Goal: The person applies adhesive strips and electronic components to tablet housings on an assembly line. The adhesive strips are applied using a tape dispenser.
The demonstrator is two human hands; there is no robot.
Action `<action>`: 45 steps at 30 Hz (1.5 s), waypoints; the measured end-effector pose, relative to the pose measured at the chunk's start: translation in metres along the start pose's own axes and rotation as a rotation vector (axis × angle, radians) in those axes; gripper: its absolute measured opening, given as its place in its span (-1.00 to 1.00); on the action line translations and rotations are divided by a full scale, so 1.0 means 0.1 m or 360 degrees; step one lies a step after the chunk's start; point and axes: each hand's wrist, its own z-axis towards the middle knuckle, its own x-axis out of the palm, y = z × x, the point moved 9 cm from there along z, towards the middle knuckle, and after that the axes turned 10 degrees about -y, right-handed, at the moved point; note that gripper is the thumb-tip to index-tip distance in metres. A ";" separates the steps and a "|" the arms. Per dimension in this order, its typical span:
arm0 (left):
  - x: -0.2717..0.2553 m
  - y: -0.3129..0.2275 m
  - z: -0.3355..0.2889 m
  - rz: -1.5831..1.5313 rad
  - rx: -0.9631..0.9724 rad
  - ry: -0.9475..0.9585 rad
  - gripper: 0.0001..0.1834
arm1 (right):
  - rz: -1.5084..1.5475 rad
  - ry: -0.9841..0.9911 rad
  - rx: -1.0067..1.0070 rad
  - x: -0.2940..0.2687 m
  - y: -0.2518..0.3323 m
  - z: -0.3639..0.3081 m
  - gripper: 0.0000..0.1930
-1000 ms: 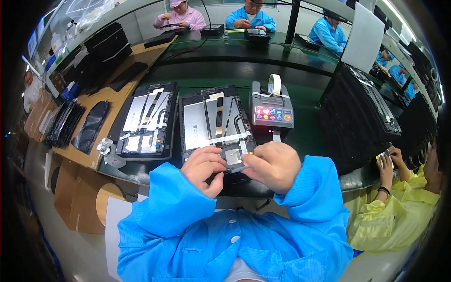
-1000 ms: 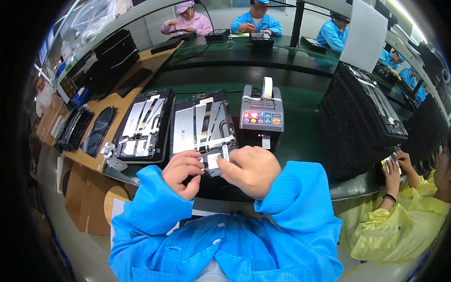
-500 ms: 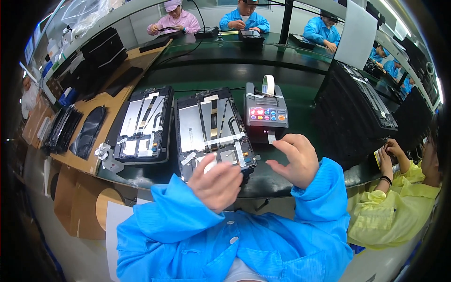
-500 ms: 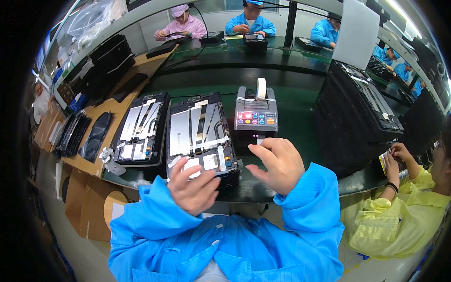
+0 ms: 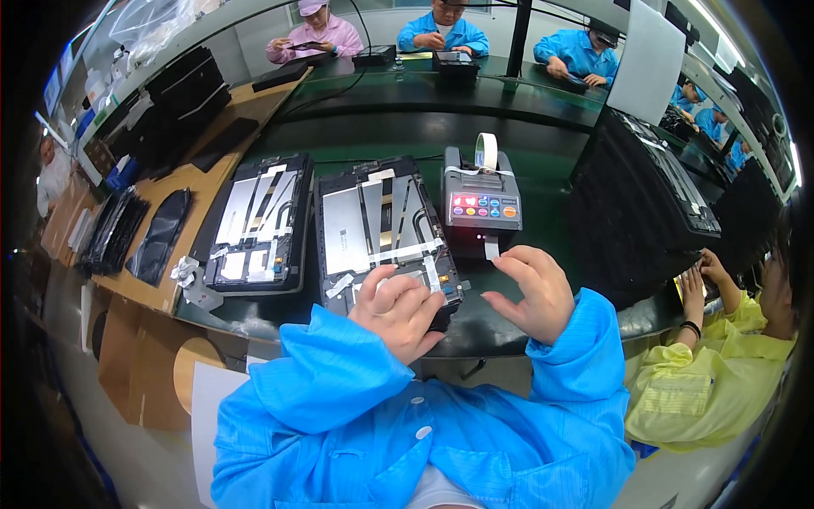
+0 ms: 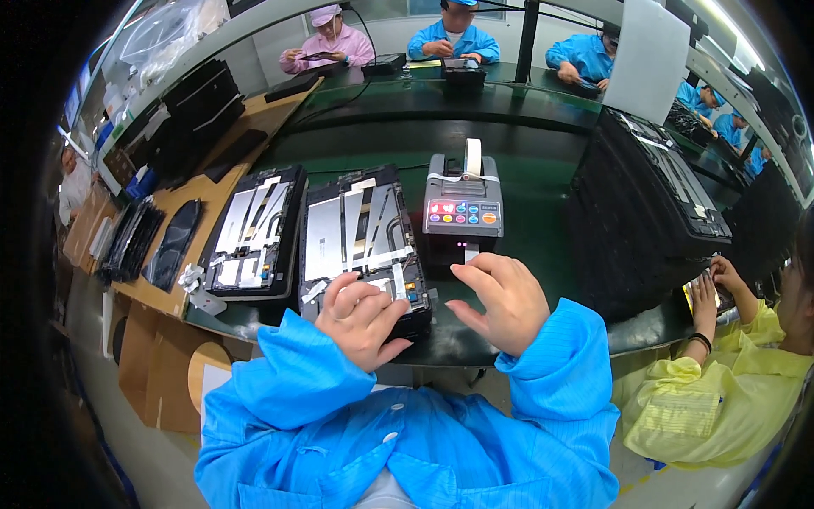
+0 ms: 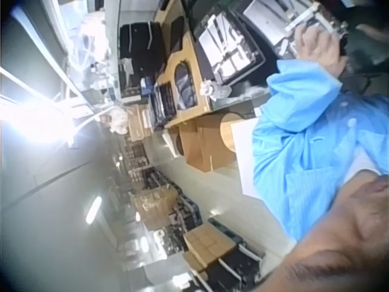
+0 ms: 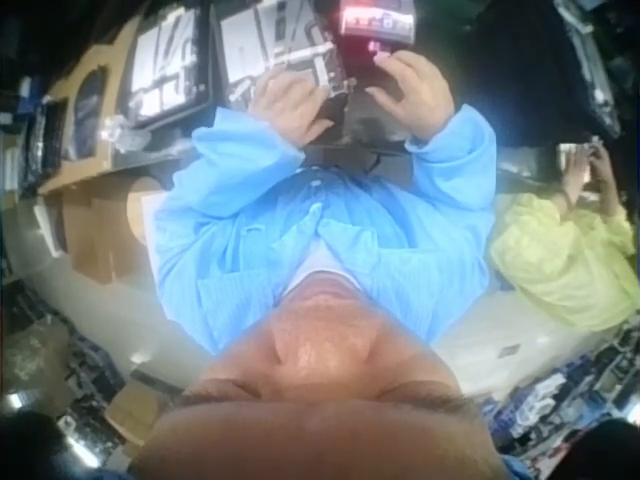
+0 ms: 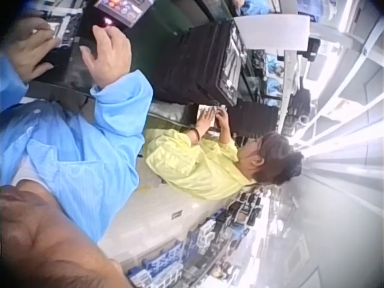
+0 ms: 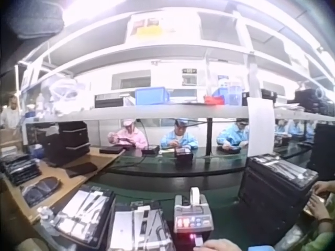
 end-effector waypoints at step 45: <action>-0.23 1.02 -1.06 -0.0667 -0.1244 0.0028 -0.42 | 0.0025 0.0243 -0.0023 0.43 0.50 0.32 -0.67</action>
